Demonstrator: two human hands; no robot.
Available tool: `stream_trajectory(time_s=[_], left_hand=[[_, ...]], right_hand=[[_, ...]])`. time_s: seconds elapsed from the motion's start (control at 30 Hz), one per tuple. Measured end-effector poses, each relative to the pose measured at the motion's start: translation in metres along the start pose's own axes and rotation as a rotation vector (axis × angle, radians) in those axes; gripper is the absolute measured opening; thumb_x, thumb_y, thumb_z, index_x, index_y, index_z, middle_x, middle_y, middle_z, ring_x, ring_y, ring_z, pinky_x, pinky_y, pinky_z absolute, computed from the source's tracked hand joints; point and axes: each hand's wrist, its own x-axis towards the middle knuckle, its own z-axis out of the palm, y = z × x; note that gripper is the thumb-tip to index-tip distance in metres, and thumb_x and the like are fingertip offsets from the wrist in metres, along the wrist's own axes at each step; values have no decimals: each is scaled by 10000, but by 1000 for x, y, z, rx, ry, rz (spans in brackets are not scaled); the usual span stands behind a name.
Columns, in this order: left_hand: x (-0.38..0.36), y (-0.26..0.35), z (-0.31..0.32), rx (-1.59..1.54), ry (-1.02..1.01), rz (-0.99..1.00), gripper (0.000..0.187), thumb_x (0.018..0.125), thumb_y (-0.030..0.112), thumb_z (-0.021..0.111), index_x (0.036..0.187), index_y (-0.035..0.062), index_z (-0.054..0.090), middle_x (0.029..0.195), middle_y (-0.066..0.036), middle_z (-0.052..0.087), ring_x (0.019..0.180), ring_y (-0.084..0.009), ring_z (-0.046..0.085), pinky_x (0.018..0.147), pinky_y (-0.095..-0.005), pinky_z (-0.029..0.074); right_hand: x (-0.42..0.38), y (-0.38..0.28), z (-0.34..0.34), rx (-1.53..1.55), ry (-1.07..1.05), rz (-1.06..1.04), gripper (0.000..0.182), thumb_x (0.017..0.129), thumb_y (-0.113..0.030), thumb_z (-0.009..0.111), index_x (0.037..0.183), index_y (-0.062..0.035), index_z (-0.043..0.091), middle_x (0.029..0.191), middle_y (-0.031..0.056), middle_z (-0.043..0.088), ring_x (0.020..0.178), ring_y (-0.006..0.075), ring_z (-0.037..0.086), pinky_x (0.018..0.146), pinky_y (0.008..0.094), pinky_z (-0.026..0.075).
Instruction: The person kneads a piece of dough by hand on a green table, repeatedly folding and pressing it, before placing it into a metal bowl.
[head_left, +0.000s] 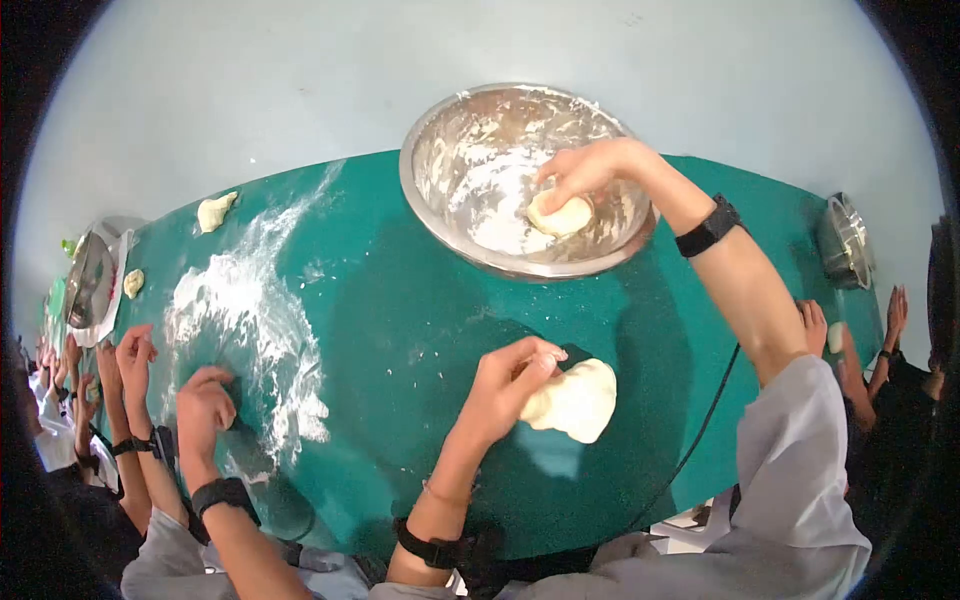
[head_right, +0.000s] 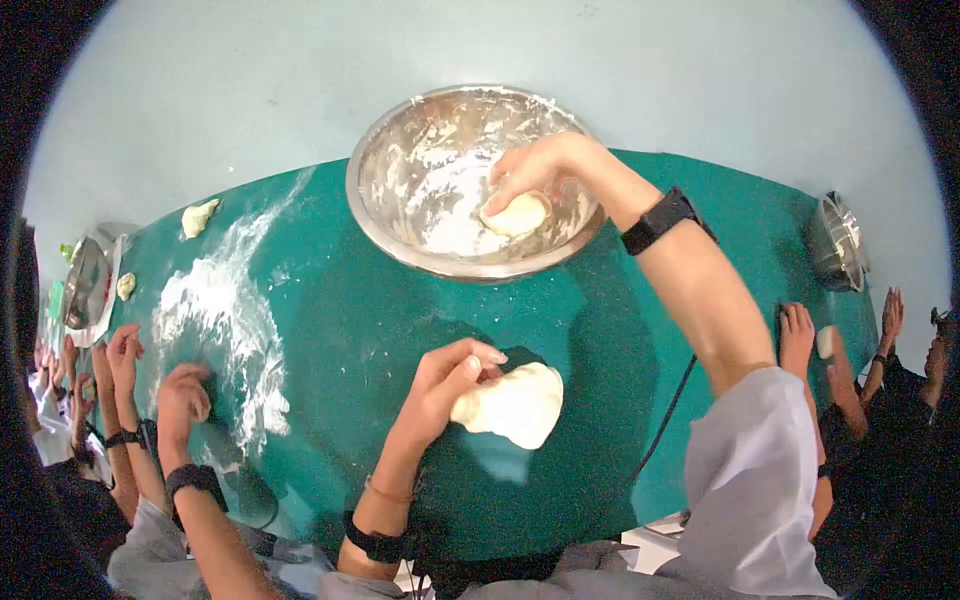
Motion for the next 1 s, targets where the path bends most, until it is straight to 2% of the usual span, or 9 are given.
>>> stream_trajectory(time_s=[0.1, 0.23, 0.43, 0.53, 0.57, 0.67, 0.77, 0.87, 1.0], left_hand=[[-1, 1, 1, 47, 1, -49, 374, 961, 312, 531, 1069, -28, 643, 908, -81, 653, 855, -153, 593, 787, -298, 476], [0, 6, 2, 44, 21, -50, 432, 938, 367, 558, 1078, -33, 641, 933, -98, 670, 884, -164, 612, 811, -305, 483], [1, 5, -1, 34, 29, -76, 518, 915, 438, 573, 1093, -45, 639, 938, -126, 673, 884, -189, 639, 803, -318, 501], [1, 5, 0, 7, 24, -60, 409, 907, 318, 586, 1078, -49, 642, 935, -127, 669, 873, -179, 642, 793, -313, 505], [1, 6, -1, -7, 30, -50, 353, 903, 256, 593, 1069, -51, 644, 932, -126, 668, 868, -173, 644, 788, -310, 507], [-1, 3, -3, -4, 41, -41, 320, 906, 215, 594, 1072, -55, 642, 923, -124, 672, 859, -174, 641, 788, -307, 507], [-1, 6, -3, 30, 24, -85, 463, 916, 385, 578, 1098, -37, 638, 951, -125, 674, 909, -190, 636, 828, -319, 496], [-1, 3, -2, -24, 51, -43, 235, 903, 117, 609, 1065, -47, 646, 903, -127, 672, 834, -176, 645, 773, -307, 512], [0, 2, 0, 18, 52, -21, 232, 903, 131, 619, 1052, -45, 650, 904, -133, 675, 830, -189, 660, 764, -312, 516]], right_hand=[[6, 10, 39, -628, 215, -238, 804, 657, -266, 751, 1380, -67, 460, 1155, 252, 618, 1110, 352, 603, 845, 433, 523], [11, 7, 16, -591, 90, -306, 661, 584, -264, 789, 1162, -44, 557, 1014, 207, 663, 911, 381, 646, 758, 473, 513], [2, 1, -30, -232, 331, -398, 589, 660, -285, 768, 1154, -43, 558, 961, 184, 674, 927, 365, 653, 778, 455, 513], [33, 5, -21, -412, 384, -337, 602, 699, -322, 761, 1202, -67, 552, 962, 180, 678, 943, 350, 658, 801, 457, 515], [37, 1, -20, -545, 260, -223, 627, 713, -337, 762, 1247, -94, 542, 1022, 182, 663, 991, 343, 648, 825, 472, 513], [53, 11, -6, -683, 274, -274, 656, 703, -352, 774, 1267, -113, 538, 1086, 187, 635, 1042, 347, 629, 842, 485, 509], [40, 4, -4, -690, 282, -251, 607, 726, -320, 777, 1223, -46, 562, 1116, 199, 607, 1056, 362, 618, 850, 458, 520], [18, -17, 3, -678, 270, -209, 510, 769, -248, 745, 1187, -9, 576, 1123, 197, 601, 1047, 358, 621, 837, 437, 531], [2, -24, 35, -670, 516, -454, 416, 792, -142, 689, 1162, 11, 576, 1133, 205, 590, 1040, 345, 625, 825, 422, 538]])
